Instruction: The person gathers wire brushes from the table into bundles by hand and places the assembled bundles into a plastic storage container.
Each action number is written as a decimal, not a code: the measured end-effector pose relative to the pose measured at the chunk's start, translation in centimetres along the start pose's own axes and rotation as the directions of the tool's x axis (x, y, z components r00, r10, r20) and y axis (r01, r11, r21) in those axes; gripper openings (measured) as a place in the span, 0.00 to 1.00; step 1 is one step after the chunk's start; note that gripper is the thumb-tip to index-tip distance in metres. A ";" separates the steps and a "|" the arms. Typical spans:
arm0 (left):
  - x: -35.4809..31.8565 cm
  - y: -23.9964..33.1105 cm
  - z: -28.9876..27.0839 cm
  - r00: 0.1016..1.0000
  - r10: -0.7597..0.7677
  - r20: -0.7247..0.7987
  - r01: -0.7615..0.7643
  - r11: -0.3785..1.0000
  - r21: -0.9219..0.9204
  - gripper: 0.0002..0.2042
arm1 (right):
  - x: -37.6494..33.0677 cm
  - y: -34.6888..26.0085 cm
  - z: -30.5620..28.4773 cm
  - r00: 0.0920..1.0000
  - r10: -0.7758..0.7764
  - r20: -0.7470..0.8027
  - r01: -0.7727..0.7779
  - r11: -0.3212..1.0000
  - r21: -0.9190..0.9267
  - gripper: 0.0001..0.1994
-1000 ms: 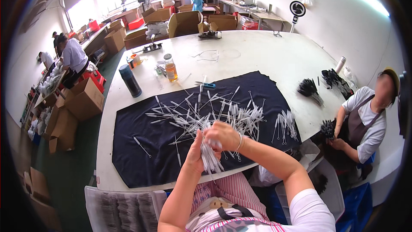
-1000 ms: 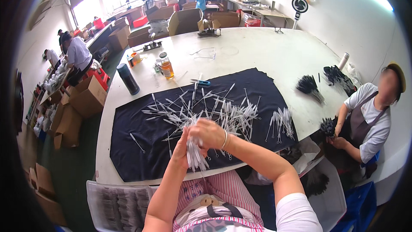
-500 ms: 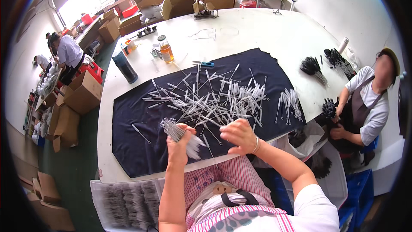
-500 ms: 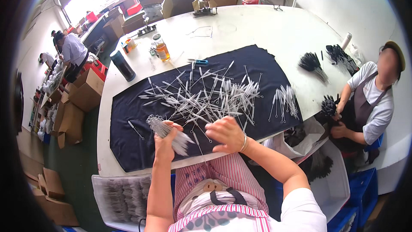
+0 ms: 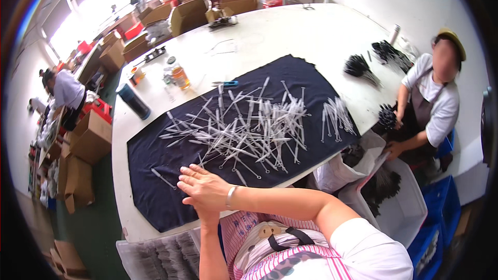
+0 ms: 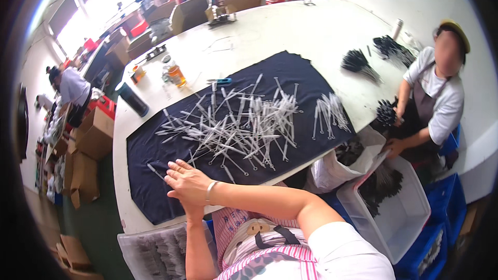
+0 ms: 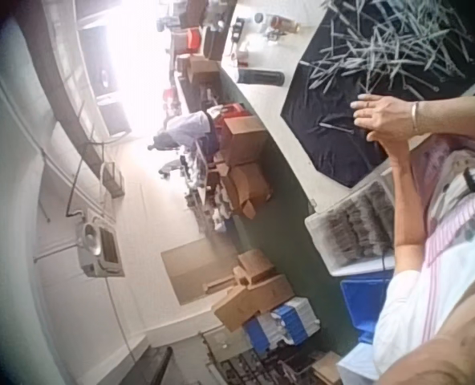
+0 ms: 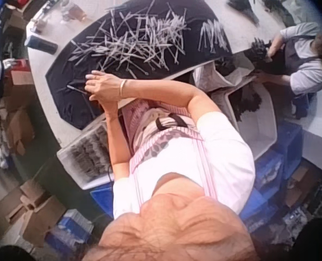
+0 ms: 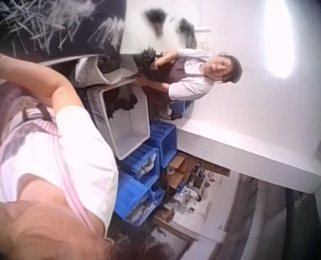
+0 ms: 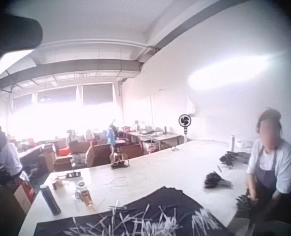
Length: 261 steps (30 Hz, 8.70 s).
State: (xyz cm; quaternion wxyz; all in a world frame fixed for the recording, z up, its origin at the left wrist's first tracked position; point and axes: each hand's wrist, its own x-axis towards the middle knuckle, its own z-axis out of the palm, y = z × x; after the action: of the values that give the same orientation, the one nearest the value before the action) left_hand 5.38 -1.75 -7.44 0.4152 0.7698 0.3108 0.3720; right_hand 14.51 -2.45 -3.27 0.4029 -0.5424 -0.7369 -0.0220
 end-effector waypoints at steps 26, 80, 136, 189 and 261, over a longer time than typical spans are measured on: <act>-0.5 -2.9 1.1 0.975 0.169 -0.144 -0.186 0.977 -0.109 0.05 | 12.0 16.0 6.2 0.826 0.524 0.209 -0.438 0.830 -0.345 0.13; -1.2 -3.4 2.5 0.884 0.379 -0.273 -0.430 0.889 -0.157 0.07 | 15.4 35.6 3.6 0.785 0.577 0.226 -0.307 0.679 -0.667 0.11; -0.3 -2.6 2.5 0.915 0.266 -0.305 -0.317 0.939 -0.134 0.08 | 7.9 26.2 -3.0 0.226 0.974 0.009 -0.962 0.225 -0.157 0.17; -0.8 -3.2 3.1 0.921 0.206 -0.332 -0.223 0.975 -0.015 0.08 | 10.1 21.2 2.9 0.547 0.829 0.117 -0.777 0.555 -0.296 0.13; 0.3 -2.3 2.6 0.887 0.324 -0.329 -0.345 0.938 -0.006 0.07 | 13.9 16.0 5.6 0.588 0.705 0.397 -0.417 0.685 -0.598 0.23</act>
State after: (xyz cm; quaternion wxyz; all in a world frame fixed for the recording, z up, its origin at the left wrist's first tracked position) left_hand 7.32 -1.46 -10.34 0.3128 0.7266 0.2250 0.5689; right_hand 23.16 17.59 -4.96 -0.0022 -0.8058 -0.5807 0.1161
